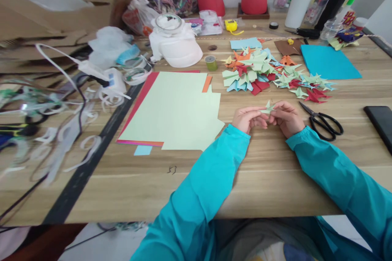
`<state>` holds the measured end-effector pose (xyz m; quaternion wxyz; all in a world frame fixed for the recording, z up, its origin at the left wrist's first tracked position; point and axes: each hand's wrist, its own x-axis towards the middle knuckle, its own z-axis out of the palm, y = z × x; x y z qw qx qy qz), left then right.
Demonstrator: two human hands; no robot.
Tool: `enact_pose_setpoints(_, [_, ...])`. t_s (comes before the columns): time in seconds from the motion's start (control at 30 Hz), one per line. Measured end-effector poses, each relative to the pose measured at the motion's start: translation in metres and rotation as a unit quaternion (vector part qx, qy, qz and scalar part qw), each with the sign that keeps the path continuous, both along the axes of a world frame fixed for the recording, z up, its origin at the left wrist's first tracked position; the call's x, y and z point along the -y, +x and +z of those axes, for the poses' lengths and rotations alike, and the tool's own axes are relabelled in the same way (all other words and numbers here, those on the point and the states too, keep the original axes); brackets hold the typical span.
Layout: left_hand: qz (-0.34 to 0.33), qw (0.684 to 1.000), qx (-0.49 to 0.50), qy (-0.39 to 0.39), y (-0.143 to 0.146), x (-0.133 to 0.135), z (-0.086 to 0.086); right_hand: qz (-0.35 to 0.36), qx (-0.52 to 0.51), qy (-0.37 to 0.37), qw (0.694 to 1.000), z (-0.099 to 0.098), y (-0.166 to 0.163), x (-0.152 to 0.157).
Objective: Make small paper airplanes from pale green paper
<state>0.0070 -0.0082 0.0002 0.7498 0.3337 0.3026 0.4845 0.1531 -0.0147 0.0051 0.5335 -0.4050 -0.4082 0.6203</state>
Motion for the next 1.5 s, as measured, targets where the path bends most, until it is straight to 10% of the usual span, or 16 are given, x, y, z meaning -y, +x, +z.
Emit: enact_pose_setpoints(1.5, [0.028, 0.999, -0.012, 0.026, -0.0001, -0.0042, -0.0059, -0.027, 0.005, -0.002, 1.000, 0.0008, 0.0013, -0.0013])
